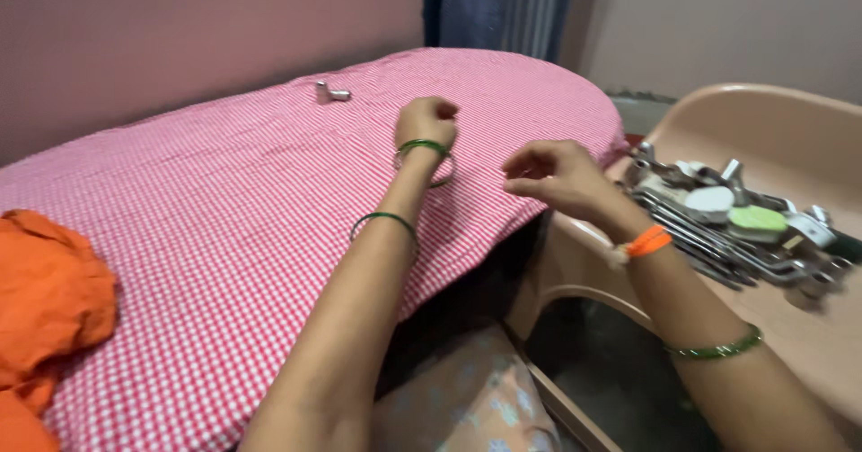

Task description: The person removes a red-and-white checkered tablecloth from a round table, wipes the table surface with an orange cloth, then spreads the tablecloth back over the table. Finally, the person places several metal tools and small white objects onto the table.

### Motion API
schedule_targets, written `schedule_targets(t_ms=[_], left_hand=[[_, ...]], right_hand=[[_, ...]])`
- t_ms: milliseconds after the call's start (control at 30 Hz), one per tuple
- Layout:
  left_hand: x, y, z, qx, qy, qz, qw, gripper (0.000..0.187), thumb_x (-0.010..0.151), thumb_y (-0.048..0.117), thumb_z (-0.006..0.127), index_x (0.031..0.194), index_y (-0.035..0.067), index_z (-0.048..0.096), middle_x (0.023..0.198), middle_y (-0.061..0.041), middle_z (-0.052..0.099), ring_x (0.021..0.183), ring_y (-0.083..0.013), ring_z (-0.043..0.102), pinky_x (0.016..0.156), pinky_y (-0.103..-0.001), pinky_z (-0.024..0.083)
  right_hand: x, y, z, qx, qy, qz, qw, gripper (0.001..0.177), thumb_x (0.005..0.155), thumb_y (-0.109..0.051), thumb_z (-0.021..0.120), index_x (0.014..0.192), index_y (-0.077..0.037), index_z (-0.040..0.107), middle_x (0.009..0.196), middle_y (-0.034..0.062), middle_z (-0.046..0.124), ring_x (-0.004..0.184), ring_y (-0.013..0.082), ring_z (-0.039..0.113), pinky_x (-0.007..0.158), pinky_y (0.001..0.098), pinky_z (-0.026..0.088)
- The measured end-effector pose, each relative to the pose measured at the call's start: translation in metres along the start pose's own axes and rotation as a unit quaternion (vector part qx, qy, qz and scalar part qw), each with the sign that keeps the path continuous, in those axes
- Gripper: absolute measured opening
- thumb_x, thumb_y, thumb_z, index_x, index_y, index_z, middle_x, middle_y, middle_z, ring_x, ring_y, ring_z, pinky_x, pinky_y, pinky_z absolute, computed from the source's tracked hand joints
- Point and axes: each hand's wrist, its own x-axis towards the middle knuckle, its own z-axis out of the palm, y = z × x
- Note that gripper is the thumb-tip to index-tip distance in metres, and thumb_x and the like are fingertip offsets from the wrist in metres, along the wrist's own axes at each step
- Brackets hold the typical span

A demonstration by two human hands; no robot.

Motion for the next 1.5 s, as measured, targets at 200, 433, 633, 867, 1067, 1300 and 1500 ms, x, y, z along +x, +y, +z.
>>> schedule_targets(t_ms=[200, 433, 633, 867, 1067, 1300, 1500], left_hand=[[0.037, -0.090, -0.079, 0.070, 0.079, -0.088, 0.990, 0.024, 0.083, 0.011, 0.069, 0.097, 0.025, 0.083, 0.101, -0.002, 0.079, 0.095, -0.0206, 0.075, 0.088, -0.037, 0.058], [0.079, -0.157, -0.110, 0.112, 0.098, -0.123, 0.981, 0.027, 0.083, 0.012, 0.068, 0.103, 0.024, 0.082, 0.106, -0.002, 0.078, 0.100, -0.0217, 0.074, 0.090, -0.037, 0.057], [0.104, -0.188, -0.090, 0.105, 0.049, -0.156, 0.981, 0.033, 0.082, 0.009, 0.066, 0.109, 0.022, 0.079, 0.110, -0.005, 0.077, 0.103, -0.0224, 0.073, 0.093, -0.037, 0.055], [0.107, -0.219, -0.077, 0.152, 0.062, -0.024, 0.986, 0.027, 0.084, 0.008, 0.064, 0.104, 0.014, 0.081, 0.111, -0.013, 0.075, 0.106, -0.0297, 0.071, 0.098, -0.041, 0.054], [0.103, -0.202, -0.093, 0.007, 0.063, -0.160, 0.985, 0.029, 0.085, 0.006, 0.062, 0.107, 0.015, 0.079, 0.111, -0.009, 0.077, 0.102, -0.0221, 0.075, 0.096, -0.034, 0.056], [0.097, -0.195, -0.099, -0.003, 0.093, -0.181, 0.979, 0.024, 0.087, 0.009, 0.064, 0.105, 0.016, 0.079, 0.107, -0.009, 0.078, 0.097, -0.0231, 0.075, 0.093, -0.035, 0.057], [0.101, -0.199, -0.096, 0.020, 0.109, -0.167, 0.980, 0.024, 0.087, 0.009, 0.065, 0.104, 0.016, 0.081, 0.109, -0.010, 0.076, 0.099, -0.0252, 0.074, 0.093, -0.037, 0.056]], right_hand=[[0.087, -0.018, 0.096, -0.129, -0.003, -0.077, 0.989, 0.029, 0.082, -0.028, 0.080, 0.106, -0.012, 0.077, 0.109, 0.0066, 0.074, 0.094, 0.0178, 0.075, 0.086, 0.0342, 0.060], [0.132, -0.039, 0.146, -0.291, -0.110, -0.151, 0.938, 0.038, 0.083, -0.046, 0.074, 0.111, -0.021, 0.077, 0.108, 0.0076, 0.070, 0.100, 0.0279, 0.066, 0.088, 0.0456, 0.052], [0.172, -0.047, 0.144, -0.310, -0.191, -0.126, 0.923, 0.029, 0.078, -0.040, 0.077, 0.098, -0.021, 0.084, 0.100, 0.0063, 0.074, 0.098, 0.0232, 0.067, 0.087, 0.0420, 0.052], [0.209, -0.066, 0.144, -0.317, -0.275, -0.063, 0.906, 0.029, 0.077, -0.039, 0.079, 0.095, -0.016, 0.083, 0.084, 0.0043, 0.080, 0.076, 0.0199, 0.076, 0.073, 0.0356, 0.058], [0.287, -0.043, 0.173, -0.318, -0.188, -0.067, 0.927, 0.026, 0.080, -0.033, 0.074, 0.098, -0.018, 0.084, 0.081, 0.0049, 0.080, 0.078, 0.0219, 0.077, 0.076, 0.0372, 0.058], [0.401, 0.029, 0.267, -0.252, 0.065, -0.101, 0.960, 0.043, 0.079, -0.021, 0.070, 0.122, -0.016, 0.073, 0.116, 0.0128, 0.071, 0.106, 0.0346, 0.066, 0.090, 0.0471, 0.053], [0.417, 0.039, 0.307, -0.247, 0.130, -0.117, 0.953, 0.046, 0.086, -0.018, 0.067, 0.131, -0.011, 0.067, 0.123, 0.0176, 0.062, 0.113, 0.0396, 0.060, 0.094, 0.0527, 0.049]])
